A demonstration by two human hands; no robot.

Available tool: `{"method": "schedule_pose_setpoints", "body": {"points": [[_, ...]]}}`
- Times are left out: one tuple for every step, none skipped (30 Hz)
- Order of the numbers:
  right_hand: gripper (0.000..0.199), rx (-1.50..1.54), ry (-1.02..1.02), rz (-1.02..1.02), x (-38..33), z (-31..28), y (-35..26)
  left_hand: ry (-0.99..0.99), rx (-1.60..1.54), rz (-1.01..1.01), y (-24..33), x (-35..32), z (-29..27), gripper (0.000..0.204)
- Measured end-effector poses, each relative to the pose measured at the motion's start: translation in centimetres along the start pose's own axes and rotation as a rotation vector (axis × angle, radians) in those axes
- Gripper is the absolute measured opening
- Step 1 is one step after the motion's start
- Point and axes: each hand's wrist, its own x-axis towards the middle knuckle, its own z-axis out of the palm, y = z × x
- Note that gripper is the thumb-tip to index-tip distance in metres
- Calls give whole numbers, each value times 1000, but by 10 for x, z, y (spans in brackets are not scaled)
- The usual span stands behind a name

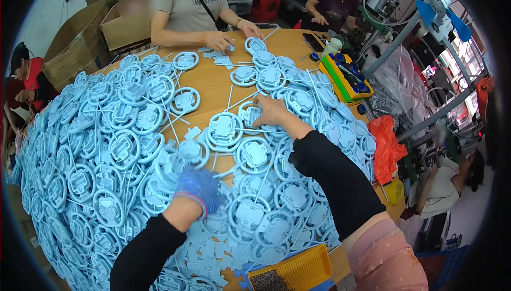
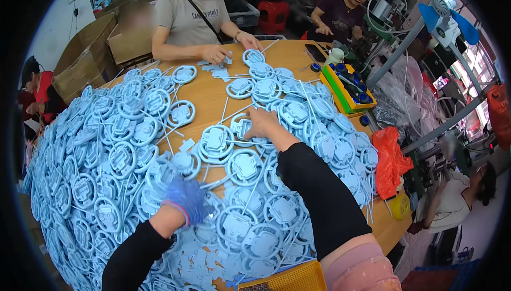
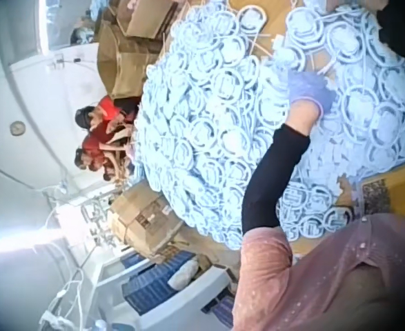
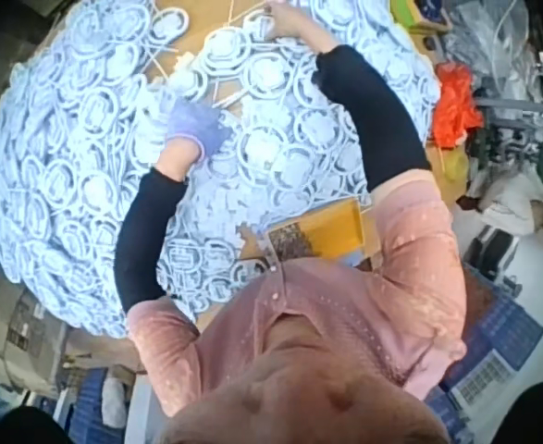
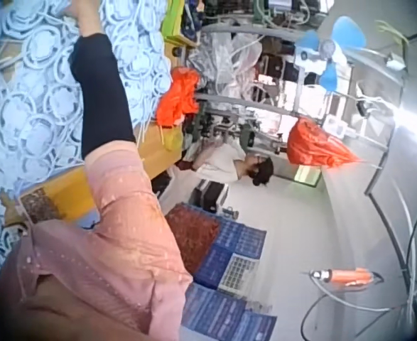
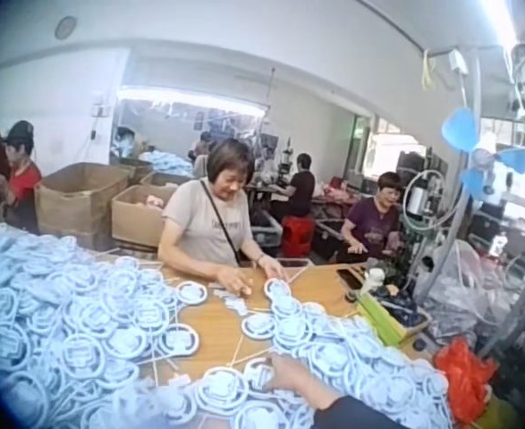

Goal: Assembling small blue plastic components at a factory production line.

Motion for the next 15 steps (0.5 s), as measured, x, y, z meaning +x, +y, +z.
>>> {"method": "schedule_pose_setpoints", "body": {"points": [[76, 40, 50, 4, -2, -1, 0, -13, -29, 8, 3, -11, 3, 50], [78, 137, 80, 14, -2, 0, 7, -18, 2, 59, 5, -18, 10, 50], [77, 137, 100, -11, -1, 1, 14, -23, 4, 65, 8, -24, 16, 48], [76, 138, 120, -35, 0, 0, 22, -29, 7, 72, 11, -31, 19, 47], [75, 144, 129, -54, -3, 2, 29, -46, 6, 82, 16, -38, 24, 45], [66, 185, 62, -142, 1, -3, 31, -55, 52, 90, 17, -46, 30, 43], [61, 214, 106, -201, 8, -7, 36, -59, 53, 77, 17, -51, 31, 43], [56, 239, 152, -243, 12, -9, 53, -60, 55, 82, 20, -55, 29, 42], [51, 268, 187, -291, 6, -9, 53, -71, 49, 80, 21, -62, 34, 41], [48, 500, 143, -203, -5, -14, 59, 40, -53, 68, 20, -68, 45, 40], [45, 730, 101, -126, -19, -36, 45, -18, -31, 69, 20, -78, 48, 39], [44, 884, 171, -120, -31, -48, 44, -59, -2, 73, 23, -86, 44, 39], [42, 1029, 250, -114, -48, -61, 47, -89, 27, 84, 26, -91, 40, 39], [41, 1168, 335, -113, -65, -78, 49, -88, -18, 81, 27, -97, 42, 41], [41, 1207, 387, -169, -80, -91, 47, -106, -16, 76, 27, -104, 43, 42]]}}
